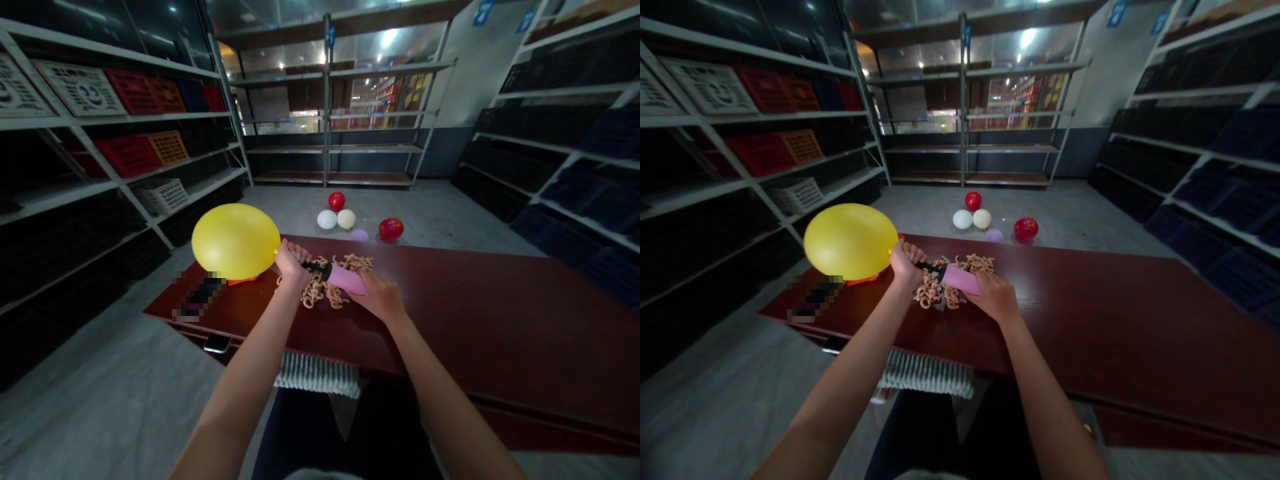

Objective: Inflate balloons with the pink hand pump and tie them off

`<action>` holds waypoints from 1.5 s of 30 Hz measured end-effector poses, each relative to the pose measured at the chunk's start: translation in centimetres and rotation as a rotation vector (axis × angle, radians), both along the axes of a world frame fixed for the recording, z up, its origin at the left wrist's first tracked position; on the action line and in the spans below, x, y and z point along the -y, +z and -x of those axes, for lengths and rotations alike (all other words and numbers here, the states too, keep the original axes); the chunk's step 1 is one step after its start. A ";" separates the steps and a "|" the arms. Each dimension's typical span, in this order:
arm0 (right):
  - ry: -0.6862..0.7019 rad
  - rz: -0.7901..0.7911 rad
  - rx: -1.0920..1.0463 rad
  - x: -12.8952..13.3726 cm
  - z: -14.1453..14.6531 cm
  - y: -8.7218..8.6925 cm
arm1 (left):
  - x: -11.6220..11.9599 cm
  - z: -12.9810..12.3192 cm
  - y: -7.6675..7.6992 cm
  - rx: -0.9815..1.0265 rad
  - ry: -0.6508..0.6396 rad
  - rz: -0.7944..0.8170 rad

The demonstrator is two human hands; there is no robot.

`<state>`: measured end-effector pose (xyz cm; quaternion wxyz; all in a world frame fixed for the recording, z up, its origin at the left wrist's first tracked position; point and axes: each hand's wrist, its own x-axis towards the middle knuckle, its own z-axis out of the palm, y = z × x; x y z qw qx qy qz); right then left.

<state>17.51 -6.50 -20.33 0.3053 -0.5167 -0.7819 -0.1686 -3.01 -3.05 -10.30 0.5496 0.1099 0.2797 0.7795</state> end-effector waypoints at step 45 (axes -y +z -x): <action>-0.102 0.094 -0.150 -0.4 -0.1 1.4 | -0.9 -4.9 1.2 -0.128 0.007 -0.022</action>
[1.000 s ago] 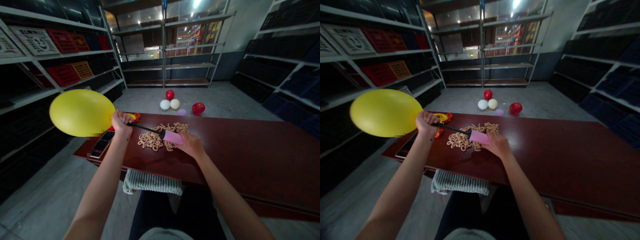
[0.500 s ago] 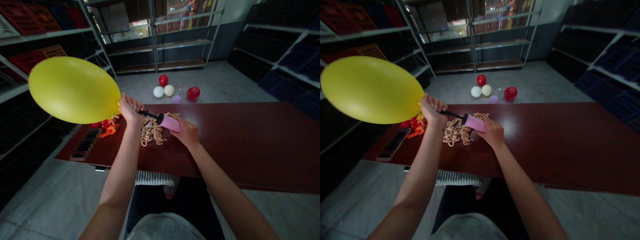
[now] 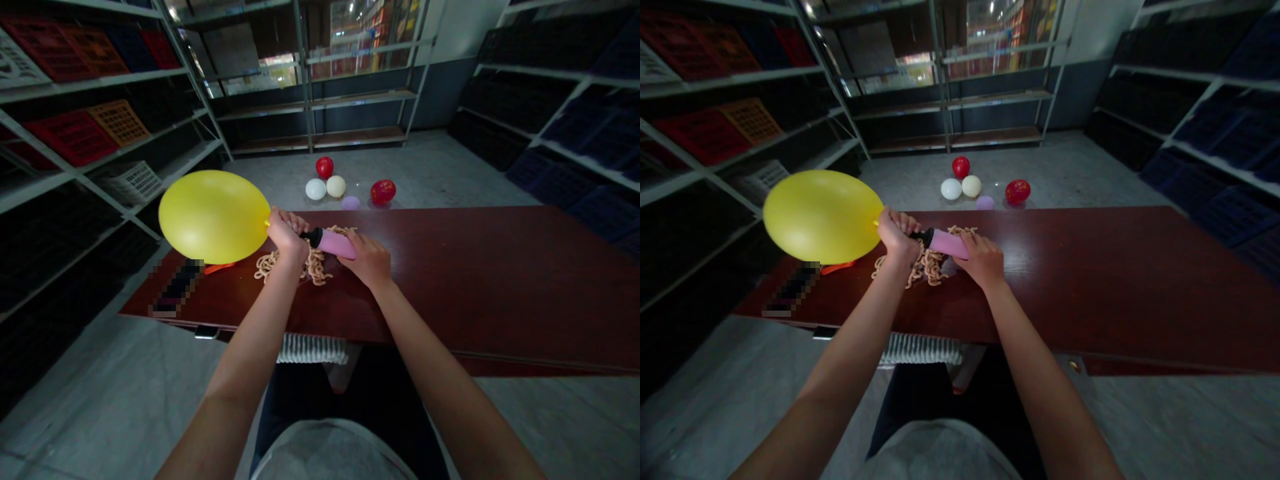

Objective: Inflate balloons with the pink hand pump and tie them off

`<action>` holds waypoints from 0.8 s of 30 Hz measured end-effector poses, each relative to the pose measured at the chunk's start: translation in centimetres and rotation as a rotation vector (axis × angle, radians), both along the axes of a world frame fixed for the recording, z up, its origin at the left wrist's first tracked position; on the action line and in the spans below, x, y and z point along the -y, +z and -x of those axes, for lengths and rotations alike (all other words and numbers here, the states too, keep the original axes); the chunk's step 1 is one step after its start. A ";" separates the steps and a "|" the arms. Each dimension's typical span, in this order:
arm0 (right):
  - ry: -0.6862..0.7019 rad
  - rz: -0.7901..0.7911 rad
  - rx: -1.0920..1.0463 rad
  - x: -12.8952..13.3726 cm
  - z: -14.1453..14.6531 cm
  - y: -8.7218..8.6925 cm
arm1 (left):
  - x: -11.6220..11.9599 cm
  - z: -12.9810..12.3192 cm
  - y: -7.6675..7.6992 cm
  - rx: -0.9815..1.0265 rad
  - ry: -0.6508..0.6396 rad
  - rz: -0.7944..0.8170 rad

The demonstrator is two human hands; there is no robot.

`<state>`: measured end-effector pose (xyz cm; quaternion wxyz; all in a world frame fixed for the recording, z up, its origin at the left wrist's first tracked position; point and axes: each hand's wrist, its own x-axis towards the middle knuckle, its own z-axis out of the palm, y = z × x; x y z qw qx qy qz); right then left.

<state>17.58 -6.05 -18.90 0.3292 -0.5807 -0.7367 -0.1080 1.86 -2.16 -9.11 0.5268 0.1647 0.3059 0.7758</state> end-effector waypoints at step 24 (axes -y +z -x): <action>0.098 -0.169 0.266 -0.3 -3.5 8.7 | 2.7 11.9 7.6 0.224 0.070 -0.192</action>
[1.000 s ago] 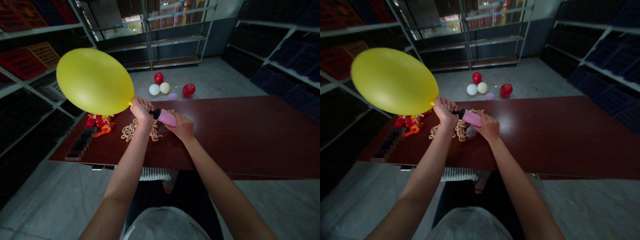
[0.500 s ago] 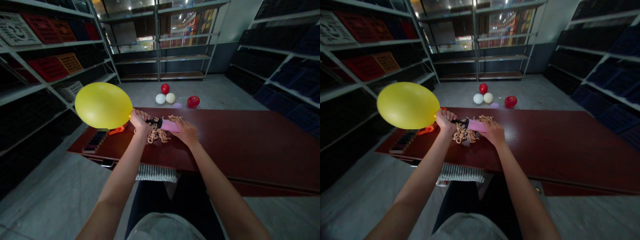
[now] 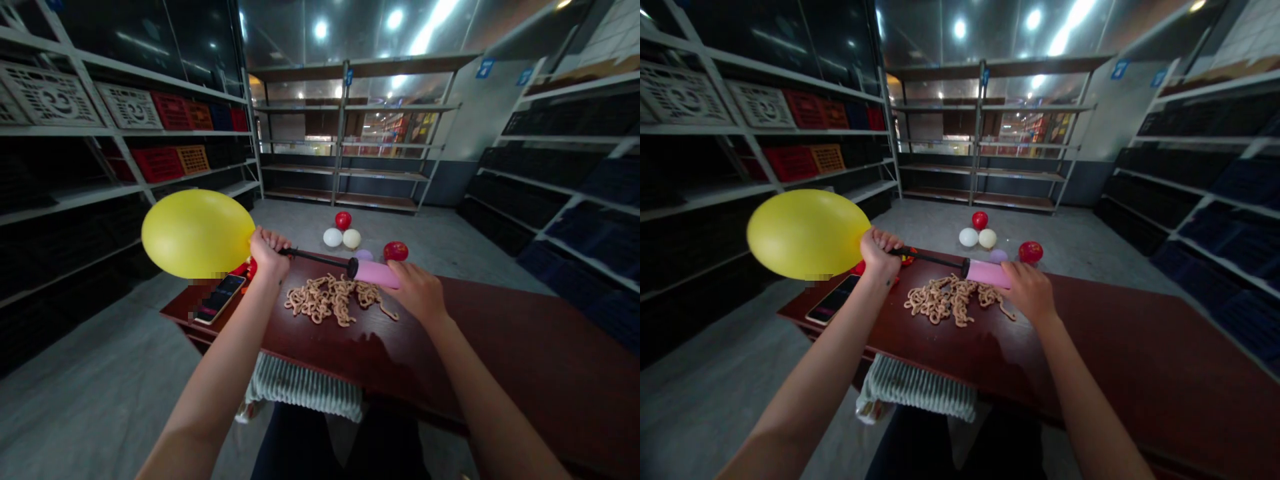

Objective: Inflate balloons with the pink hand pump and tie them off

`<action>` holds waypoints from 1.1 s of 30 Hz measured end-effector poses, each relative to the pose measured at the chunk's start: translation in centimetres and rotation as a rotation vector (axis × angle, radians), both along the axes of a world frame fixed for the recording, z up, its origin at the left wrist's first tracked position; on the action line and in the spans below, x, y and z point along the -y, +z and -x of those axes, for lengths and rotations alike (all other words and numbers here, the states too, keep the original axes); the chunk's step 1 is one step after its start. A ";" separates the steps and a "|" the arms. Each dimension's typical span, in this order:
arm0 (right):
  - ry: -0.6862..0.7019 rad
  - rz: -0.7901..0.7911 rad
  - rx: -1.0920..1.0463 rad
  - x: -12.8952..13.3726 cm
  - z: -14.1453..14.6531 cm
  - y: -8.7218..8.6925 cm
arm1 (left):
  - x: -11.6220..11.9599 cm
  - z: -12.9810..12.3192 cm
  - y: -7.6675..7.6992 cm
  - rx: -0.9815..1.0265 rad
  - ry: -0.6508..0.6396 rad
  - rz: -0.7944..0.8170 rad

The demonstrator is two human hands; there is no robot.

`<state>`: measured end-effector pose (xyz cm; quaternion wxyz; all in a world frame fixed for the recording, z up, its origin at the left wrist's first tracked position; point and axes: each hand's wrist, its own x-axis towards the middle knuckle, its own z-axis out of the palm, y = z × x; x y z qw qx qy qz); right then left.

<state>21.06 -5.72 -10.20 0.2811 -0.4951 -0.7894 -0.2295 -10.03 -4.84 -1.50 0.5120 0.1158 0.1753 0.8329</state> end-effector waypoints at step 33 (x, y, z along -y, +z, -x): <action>-0.106 0.008 0.172 4.9 3.3 5.2 | -0.1 -7.2 1.6 0.057 -0.162 0.049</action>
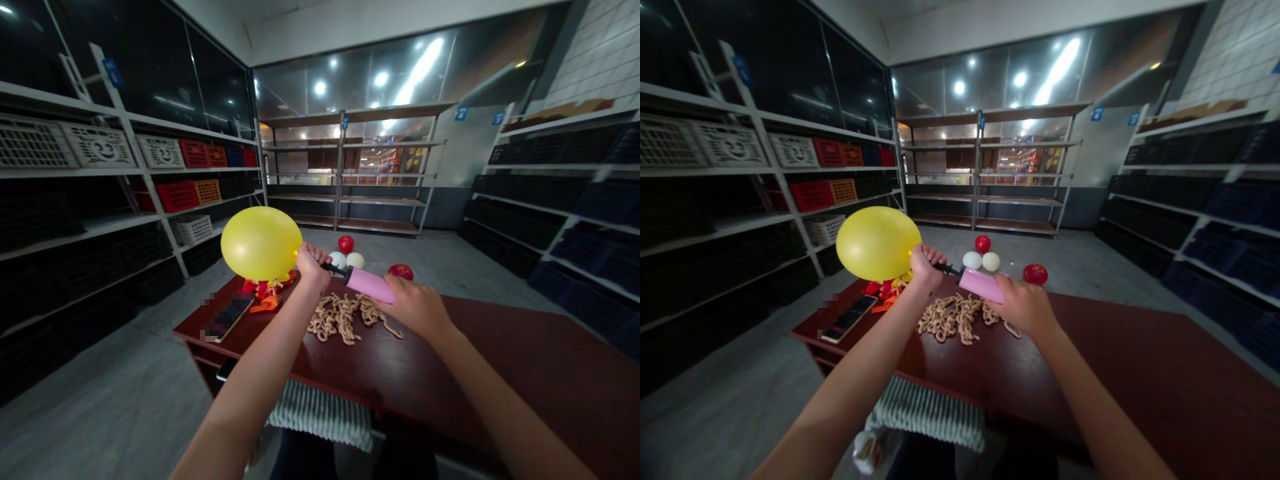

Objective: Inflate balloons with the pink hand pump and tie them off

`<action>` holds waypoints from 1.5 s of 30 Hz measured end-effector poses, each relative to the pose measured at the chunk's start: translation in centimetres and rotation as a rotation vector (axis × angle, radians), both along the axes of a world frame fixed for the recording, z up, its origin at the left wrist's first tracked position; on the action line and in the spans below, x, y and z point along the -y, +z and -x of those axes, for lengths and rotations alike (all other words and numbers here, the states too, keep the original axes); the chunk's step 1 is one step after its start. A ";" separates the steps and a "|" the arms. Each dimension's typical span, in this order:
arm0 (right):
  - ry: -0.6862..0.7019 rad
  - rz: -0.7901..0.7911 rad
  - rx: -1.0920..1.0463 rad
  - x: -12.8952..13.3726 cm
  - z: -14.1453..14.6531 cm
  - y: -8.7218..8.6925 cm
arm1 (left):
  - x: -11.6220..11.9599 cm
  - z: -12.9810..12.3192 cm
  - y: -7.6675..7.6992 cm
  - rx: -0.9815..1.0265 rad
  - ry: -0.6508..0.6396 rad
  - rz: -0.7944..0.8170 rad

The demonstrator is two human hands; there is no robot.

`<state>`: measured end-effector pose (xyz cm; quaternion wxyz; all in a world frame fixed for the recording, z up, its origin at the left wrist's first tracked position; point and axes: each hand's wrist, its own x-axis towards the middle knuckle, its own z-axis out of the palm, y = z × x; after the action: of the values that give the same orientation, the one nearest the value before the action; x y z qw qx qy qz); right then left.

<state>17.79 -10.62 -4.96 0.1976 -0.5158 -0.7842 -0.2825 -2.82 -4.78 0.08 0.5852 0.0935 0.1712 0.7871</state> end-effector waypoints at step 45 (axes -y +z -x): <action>-0.041 0.094 -0.101 2.0 -1.6 -2.7 | 1.5 -3.2 -2.2 -0.086 -0.086 -0.017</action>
<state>19.43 -12.59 -7.63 0.2065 -0.5542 -0.7749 -0.2230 0.41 -6.33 -2.09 0.6098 0.1392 0.1854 0.7579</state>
